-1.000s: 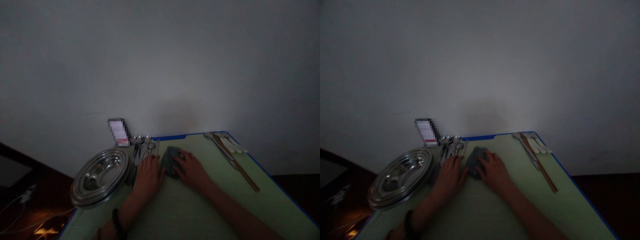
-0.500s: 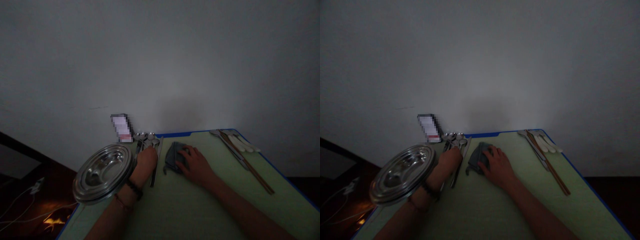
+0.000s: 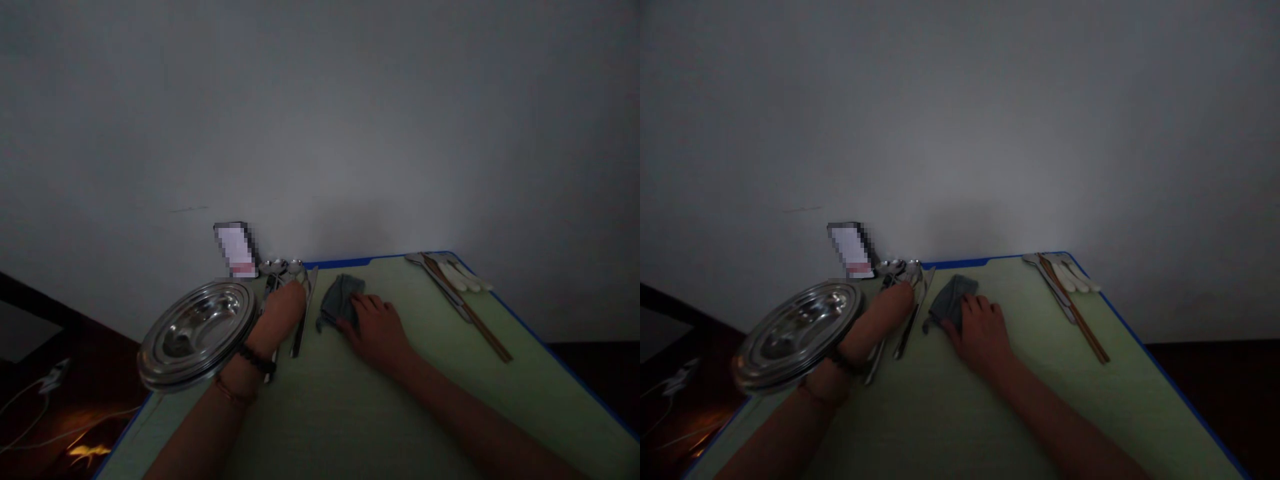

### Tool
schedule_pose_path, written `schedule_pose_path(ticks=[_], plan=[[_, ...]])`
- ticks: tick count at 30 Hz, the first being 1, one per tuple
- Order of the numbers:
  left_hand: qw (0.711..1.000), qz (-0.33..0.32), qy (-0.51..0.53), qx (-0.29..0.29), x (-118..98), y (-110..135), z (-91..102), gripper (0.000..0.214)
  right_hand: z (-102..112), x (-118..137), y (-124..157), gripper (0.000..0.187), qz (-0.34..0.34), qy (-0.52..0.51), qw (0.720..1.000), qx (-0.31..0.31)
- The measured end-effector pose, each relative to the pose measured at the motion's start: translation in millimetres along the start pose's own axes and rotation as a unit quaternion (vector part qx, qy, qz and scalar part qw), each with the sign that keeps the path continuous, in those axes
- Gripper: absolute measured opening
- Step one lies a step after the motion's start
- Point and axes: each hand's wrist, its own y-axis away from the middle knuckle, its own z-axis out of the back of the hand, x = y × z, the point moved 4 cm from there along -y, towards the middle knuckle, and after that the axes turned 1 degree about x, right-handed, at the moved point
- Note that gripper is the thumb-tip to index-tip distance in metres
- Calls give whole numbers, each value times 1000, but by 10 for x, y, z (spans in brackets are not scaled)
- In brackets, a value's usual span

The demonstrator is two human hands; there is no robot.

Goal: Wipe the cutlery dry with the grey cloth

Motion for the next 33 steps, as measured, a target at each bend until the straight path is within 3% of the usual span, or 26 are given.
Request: schedule_pose_path(ticks=[2,6,10,14,17,22,24,27,33], plan=[[998,-1,55,-5,-45,56,34,21,16,21,37,56,0,18,1000,-5],[974,-25,223,-11,-265,278,-111,18,16,-106,36,31,-32,-3,999,-17],[911,-30,411,20,-476,538,-463,29,48,-386,-22,22,-76,-189,978,-46],[847,-24,531,12,-529,599,-580,27,111,-673,-72,17,-168,-330,924,-92],[819,-17,574,-7,-543,526,-552,31,96,-783,-114,19,-172,-438,879,-74],[783,5,622,9,-604,449,-587,28,-16,-879,-138,30,-212,-669,713,-15],[770,7,637,33,-618,454,-610,24,-16,-895,-151,30,-221,-690,689,-6],[748,-3,661,62,-625,470,-607,18,6,-897,-172,35,-229,-682,694,17],[776,-12,627,65,-606,479,-584,35,58,-916,-195,53,-201,-580,789,24]])
